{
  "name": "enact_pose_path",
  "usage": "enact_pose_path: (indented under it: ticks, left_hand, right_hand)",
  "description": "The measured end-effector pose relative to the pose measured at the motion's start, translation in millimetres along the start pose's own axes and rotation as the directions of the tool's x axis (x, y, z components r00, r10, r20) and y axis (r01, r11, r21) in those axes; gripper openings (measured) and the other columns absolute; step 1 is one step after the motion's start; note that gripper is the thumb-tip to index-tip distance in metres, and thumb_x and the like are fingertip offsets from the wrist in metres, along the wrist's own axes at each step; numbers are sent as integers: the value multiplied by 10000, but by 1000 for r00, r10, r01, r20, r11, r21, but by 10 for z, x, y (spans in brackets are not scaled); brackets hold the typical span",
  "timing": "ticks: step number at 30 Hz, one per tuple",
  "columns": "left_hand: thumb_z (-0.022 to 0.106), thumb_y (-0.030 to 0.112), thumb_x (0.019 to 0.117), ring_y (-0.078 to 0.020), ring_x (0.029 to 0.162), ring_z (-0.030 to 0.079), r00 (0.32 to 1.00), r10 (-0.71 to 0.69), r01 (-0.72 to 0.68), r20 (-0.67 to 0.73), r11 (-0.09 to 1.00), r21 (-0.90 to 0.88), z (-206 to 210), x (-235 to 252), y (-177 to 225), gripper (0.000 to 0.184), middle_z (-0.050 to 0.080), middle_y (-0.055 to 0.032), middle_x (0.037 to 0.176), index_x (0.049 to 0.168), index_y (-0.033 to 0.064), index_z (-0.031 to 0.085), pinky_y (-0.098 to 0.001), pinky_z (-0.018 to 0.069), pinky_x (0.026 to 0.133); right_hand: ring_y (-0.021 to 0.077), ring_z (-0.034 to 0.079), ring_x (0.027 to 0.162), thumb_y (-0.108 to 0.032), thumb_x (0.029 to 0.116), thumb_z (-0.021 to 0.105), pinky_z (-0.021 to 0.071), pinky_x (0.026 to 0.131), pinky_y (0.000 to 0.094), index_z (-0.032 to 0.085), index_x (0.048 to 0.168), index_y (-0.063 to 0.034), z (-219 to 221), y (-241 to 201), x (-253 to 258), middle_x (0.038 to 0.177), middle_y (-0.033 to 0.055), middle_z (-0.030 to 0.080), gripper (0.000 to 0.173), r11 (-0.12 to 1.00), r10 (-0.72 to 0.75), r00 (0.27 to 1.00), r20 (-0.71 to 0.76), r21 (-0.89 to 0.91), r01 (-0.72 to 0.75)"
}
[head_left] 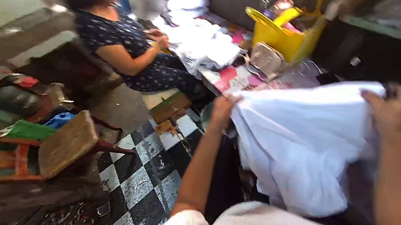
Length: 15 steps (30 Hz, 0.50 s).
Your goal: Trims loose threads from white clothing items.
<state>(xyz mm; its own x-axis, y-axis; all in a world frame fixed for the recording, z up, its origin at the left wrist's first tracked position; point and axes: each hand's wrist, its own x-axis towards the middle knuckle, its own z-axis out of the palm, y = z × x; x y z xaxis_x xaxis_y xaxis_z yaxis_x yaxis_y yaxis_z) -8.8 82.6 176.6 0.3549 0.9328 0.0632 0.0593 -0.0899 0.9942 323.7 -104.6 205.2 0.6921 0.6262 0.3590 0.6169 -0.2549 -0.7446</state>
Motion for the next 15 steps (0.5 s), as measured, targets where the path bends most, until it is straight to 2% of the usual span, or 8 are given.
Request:
enact_pose_path:
  ticks: [3,5,8,10,11,12,13,15]
  left_hand:
    - [586,56,989,-202,1061,655,977,113,-98,-178,991,93,-201,532,-200,420,645,-203,1230,1375,-85,497,-359,564,917]
    - [534,63,993,-264,1247,592,986,91,-54,-142,968,246,-178,543,-236,542,525,-250,1445,1499,-68,391,-387,517,1012]
    - [531,140,1035,-277,1378,516,970,171,-226,171,893,390,191,89,-599,474,503,-250,1495,1454,-76,477,-389,427,1145]
    - [576,221,1036,-371,1534,279,898,115,-319,424,834,450,400,-309,-1098,543,315,-232,1639,1518,2,455,-551,256,1241]
    - [562,275,1044,-399,1566,165,865,64,-352,497,783,513,450,-504,-1310,607,175,-198,1698,1588,85,372,-649,206,1223]
    - [531,321,1053,-418,1569,133,859,56,-378,510,741,555,486,-655,-1470,638,120,-188,1712,1619,125,314,-722,196,1185]
    - [520,315,1057,-423,1559,177,874,85,-383,479,728,569,513,-766,-1525,606,175,-198,1698,1604,118,351,-737,198,1176]
    - [586,227,1030,-437,1464,388,893,208,-412,400,737,536,570,-989,-1372,437,443,-267,1548,1407,6,593,-646,291,1185]
  right_hand:
    - [389,647,1151,-276,979,649,478,1030,548,640,1268,66,400,-141,420,1218,284,669,448,998,-9,998,-54,-55,6]
    - [415,593,1254,-319,985,624,440,1053,616,639,1333,-17,740,-20,584,1372,248,602,460,971,100,995,25,-221,-92]
    - [477,615,1184,-316,984,636,475,972,678,642,1353,-58,1193,273,498,1452,275,524,450,927,186,977,105,-349,-139]
    - [473,659,1082,-292,998,624,511,905,664,649,1349,-74,1476,511,262,1444,271,529,413,915,160,972,174,-395,-81]
    - [459,679,1026,-259,995,623,530,866,653,642,1372,-94,1568,641,132,1439,255,538,412,911,146,970,192,-408,-57]
    - [435,692,988,-229,984,624,543,834,635,640,1388,-120,1589,731,6,1427,228,557,419,910,143,972,187,-412,-54]
    - [413,695,983,-200,974,625,544,827,619,662,1366,-132,1537,745,-93,1403,205,584,400,917,152,975,160,-391,-79]
    - [347,681,1047,-175,986,616,539,886,554,725,1270,-122,1314,616,-268,1308,168,638,309,951,188,976,106,-268,-155]
